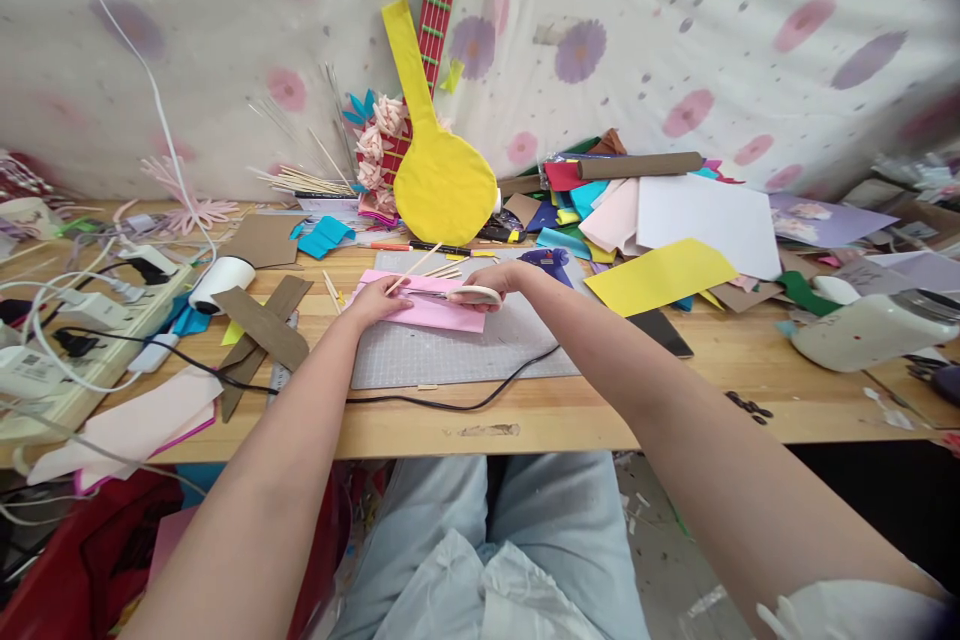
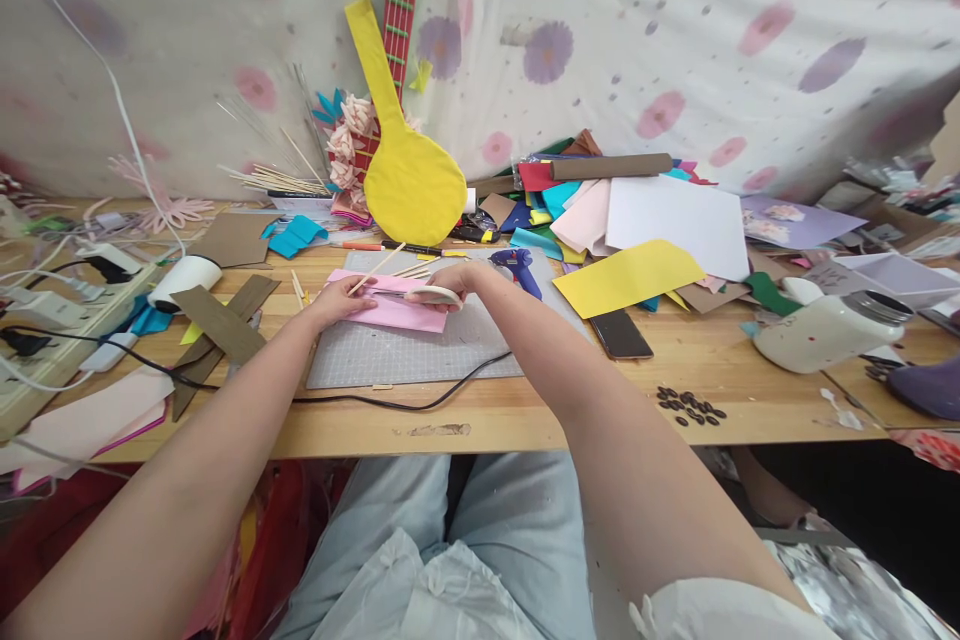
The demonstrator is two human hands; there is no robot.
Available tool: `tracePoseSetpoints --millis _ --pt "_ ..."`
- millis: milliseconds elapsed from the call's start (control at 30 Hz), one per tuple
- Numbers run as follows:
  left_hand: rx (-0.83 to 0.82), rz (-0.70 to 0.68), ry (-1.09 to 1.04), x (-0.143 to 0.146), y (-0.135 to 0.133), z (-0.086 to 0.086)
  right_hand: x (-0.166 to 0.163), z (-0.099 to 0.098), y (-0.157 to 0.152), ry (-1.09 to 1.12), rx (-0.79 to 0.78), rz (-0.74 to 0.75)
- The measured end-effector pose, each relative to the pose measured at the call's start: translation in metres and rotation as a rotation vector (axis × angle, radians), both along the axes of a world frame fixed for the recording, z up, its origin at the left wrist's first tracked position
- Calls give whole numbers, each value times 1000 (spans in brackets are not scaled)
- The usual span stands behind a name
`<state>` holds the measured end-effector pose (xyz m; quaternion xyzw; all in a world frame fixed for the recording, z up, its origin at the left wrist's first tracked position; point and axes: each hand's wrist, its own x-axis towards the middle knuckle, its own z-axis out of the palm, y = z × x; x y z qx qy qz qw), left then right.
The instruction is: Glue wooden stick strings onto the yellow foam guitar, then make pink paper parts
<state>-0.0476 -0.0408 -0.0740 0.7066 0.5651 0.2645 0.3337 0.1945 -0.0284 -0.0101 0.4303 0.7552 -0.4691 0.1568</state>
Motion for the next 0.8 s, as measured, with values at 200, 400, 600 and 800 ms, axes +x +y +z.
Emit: tracePoseSetpoints --millis 200,400,600,800 --pt "19 21 34 0 -2 0 -8 13 -2 -70 -31 7" --pt "25 46 -60 -1 -6 1 -7 8 6 -75 8 60" --pt "20 63 -108 -2 -4 -2 0 9 6 -6 8 40" --pt "22 27 -127 -5 0 -8 -9 12 7 -72 -21 24"
